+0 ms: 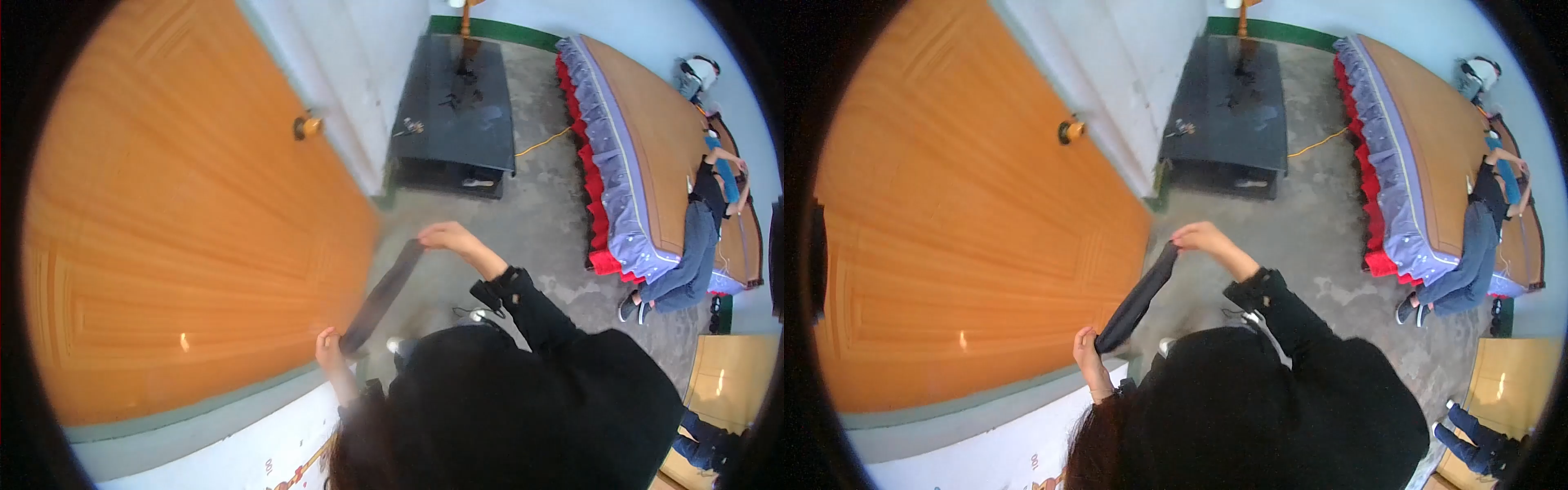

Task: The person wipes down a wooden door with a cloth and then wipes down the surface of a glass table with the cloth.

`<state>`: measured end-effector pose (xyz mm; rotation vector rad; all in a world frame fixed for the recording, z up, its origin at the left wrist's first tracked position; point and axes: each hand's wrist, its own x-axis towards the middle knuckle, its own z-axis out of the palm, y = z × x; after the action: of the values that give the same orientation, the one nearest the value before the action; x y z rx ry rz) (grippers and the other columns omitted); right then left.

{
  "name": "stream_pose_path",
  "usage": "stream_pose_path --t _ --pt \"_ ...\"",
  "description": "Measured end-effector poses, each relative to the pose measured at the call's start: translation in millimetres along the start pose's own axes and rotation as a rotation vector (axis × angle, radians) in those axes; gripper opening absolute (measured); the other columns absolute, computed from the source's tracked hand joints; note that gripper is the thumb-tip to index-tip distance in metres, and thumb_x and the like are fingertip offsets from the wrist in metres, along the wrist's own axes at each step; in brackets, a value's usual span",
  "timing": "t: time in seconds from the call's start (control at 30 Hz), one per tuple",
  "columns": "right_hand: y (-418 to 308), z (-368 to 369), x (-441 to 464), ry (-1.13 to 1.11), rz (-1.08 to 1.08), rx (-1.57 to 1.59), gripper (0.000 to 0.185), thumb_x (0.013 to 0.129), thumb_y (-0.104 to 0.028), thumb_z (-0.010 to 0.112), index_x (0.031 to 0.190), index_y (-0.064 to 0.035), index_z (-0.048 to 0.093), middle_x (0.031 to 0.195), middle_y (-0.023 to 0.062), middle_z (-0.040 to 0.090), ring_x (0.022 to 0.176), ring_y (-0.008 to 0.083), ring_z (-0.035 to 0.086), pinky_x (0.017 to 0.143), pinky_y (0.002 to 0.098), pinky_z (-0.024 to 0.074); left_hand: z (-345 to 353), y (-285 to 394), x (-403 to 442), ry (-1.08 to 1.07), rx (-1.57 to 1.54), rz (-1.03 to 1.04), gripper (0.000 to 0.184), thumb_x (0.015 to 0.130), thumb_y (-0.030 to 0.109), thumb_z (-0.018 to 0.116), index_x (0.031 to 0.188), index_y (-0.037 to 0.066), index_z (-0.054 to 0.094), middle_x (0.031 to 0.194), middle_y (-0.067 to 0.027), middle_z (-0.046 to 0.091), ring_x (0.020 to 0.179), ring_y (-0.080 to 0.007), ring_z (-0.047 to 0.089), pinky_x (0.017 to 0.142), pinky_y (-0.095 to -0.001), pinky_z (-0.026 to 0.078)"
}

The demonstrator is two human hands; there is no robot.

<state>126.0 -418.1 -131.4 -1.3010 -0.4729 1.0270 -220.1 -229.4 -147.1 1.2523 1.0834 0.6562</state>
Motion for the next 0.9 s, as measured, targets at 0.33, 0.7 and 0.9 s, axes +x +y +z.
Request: stream_pose_path --t 0.33,0.7,0.9 --pt "0.0 -251.8 -235.4 0.803 0.078 0.308 0.033 0.086 -0.014 0.069 0.117 -0.0047 0.061 0.097 0.007 0.067 0.088 0.0208 0.069 0.078 0.0278 0.0517 319.8 47.7 -24.9 -0.446 0.369 0.158 0.03 0.09 0.014 0.066 0.115 -0.003 0.065 0.094 -0.005 0.068 0.085 -0.0074 0.059 0.078 -0.0232 0.047" --pt "-26.2 -366.1 -254.5 1.03 -0.117 0.222 0.029 0.081 -0.001 0.069 0.11 -0.0016 0.065 0.081 -0.0019 0.064 0.078 0.0062 0.061 0.071 0.0177 0.0455 549.5 61.2 7.0 -0.666 0.212 0.299 0.03 0.087 0.004 0.063 0.117 0.005 0.065 0.082 -0.0068 0.068 0.074 -0.0077 0.059 0.065 -0.0235 0.048" --pt "-75.5 -460.6 -221.2 1.026 -0.02 -0.023 0.026 0.081 -0.004 0.066 0.107 -0.0026 0.066 0.081 -0.001 0.066 0.078 0.0043 0.059 0.07 0.0178 0.0445 661.1 35.0 51.6 -0.579 0.294 0.258 0.026 0.085 0.01 0.07 0.11 0.005 0.067 0.069 0.0028 0.06 0.063 -0.0022 0.049 0.057 -0.0193 0.04"
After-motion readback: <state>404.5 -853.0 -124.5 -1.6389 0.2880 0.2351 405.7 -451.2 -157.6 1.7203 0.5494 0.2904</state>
